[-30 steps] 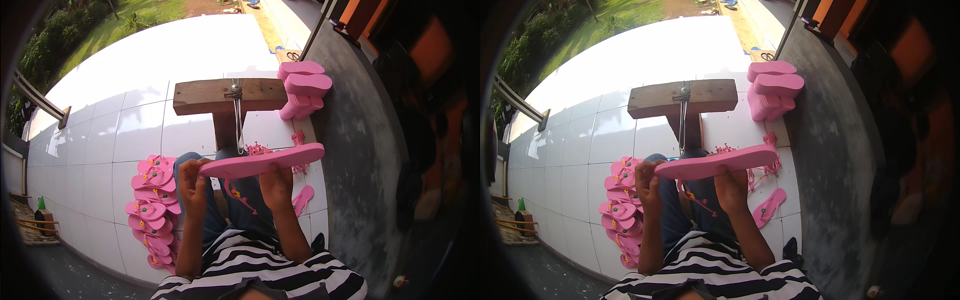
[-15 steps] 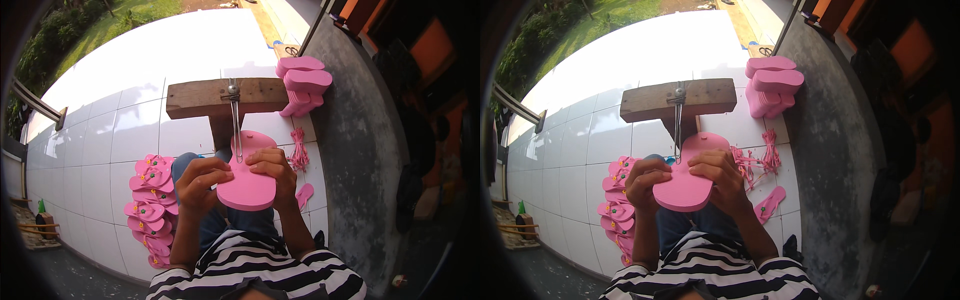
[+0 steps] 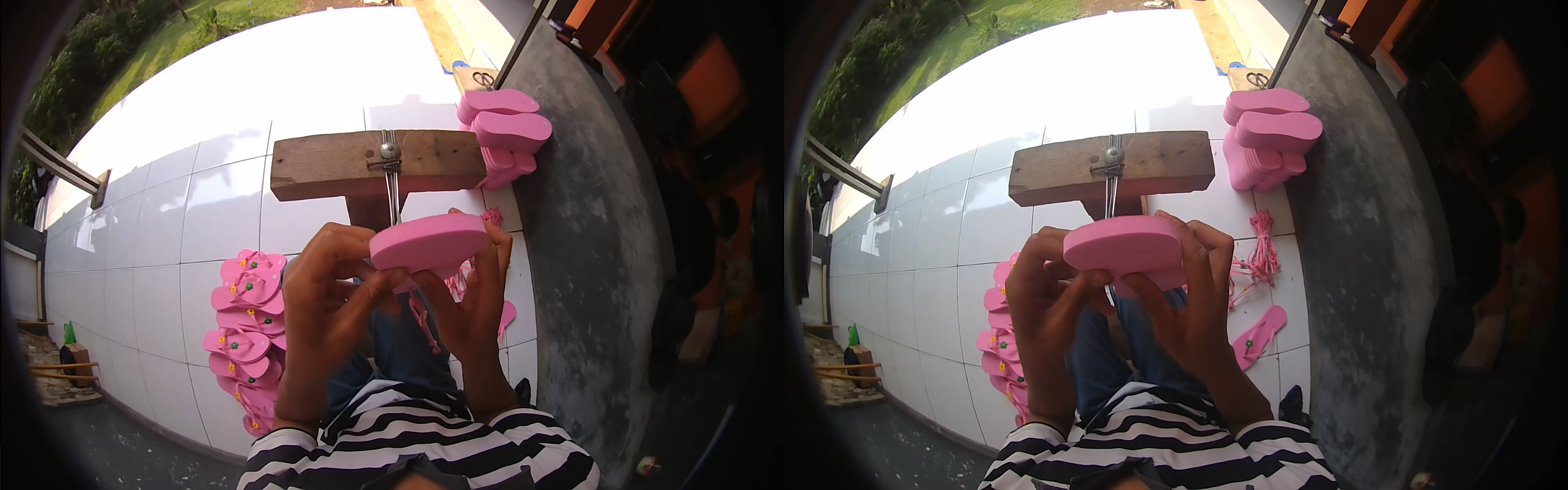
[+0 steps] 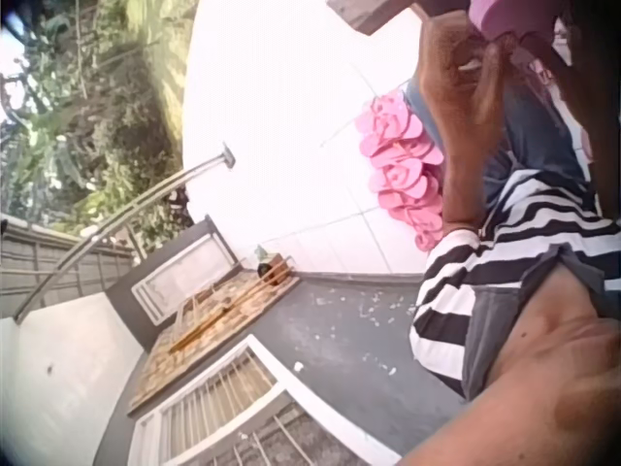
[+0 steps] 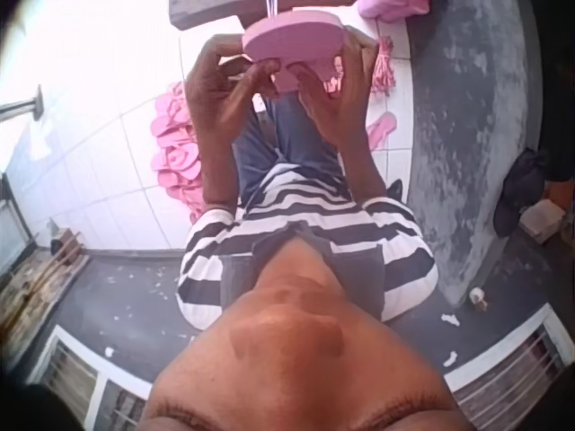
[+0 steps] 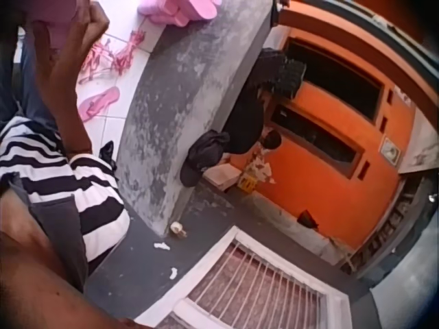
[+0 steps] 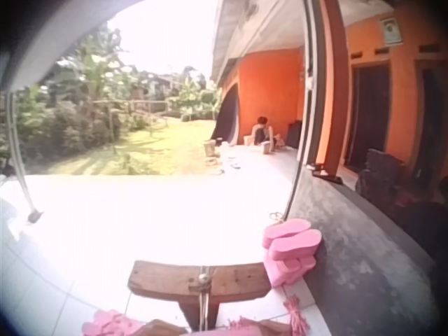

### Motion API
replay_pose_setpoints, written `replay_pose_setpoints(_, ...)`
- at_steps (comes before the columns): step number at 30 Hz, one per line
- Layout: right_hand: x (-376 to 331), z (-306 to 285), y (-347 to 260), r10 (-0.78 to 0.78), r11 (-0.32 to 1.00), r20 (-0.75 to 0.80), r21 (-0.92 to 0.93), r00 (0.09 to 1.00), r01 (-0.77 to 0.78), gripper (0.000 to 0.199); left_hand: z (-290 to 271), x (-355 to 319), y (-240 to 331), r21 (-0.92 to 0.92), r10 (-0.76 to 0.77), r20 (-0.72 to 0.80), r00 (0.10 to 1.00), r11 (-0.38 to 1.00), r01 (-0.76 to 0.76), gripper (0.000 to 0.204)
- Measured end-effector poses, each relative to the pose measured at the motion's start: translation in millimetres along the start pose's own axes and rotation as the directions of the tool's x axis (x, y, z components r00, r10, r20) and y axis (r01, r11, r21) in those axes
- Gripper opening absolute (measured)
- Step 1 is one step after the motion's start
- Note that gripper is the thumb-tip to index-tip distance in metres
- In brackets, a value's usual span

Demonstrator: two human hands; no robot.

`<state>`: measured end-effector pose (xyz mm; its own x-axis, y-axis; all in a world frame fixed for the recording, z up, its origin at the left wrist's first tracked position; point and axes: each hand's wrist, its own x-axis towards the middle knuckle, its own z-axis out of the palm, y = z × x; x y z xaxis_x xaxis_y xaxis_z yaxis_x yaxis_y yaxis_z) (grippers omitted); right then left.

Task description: The person assembles flip-flops by placing pink soles on a metal jig and pulling straps through pre-cut holes. They reach for components from piles on the floor and bench, handle them by hand, and set completed items aside.

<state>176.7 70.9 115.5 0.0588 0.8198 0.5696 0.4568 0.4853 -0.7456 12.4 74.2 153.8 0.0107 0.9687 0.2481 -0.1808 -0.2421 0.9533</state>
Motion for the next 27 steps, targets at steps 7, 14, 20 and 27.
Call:
replay_pose_setpoints(7,39.8,40.2,14.8,0.016,0.981,-0.216,-0.187,0.976,-0.057,0.081,3.3,62.7,-15.6,0.405,0.182,-0.150,0.972,0.908,-0.108,0.018)
replay_pose_setpoints(14,21.6,40.1,50.1,0.213,0.976,-0.260,0.101,0.942,-0.193,0.092,-7.9,25.5,-67.0,0.524,0.379,-0.254,0.890,0.827,-0.203,0.019)
replay_pose_setpoints(20,-69.7,38.1,74.8,0.500,0.795,0.406,0.136,0.765,-0.591,0.038,-27.4,-67.3,-154.7,0.585,0.010,-0.160,0.987,0.807,0.087,0.022)
replay_pose_setpoints(27,-125.6,32.7,72.8,0.476,0.746,0.509,0.199,0.718,-0.635,0.027,-30.5,-116.7,-141.4,0.313,-0.300,-0.008,0.954,0.905,0.287,0.020)
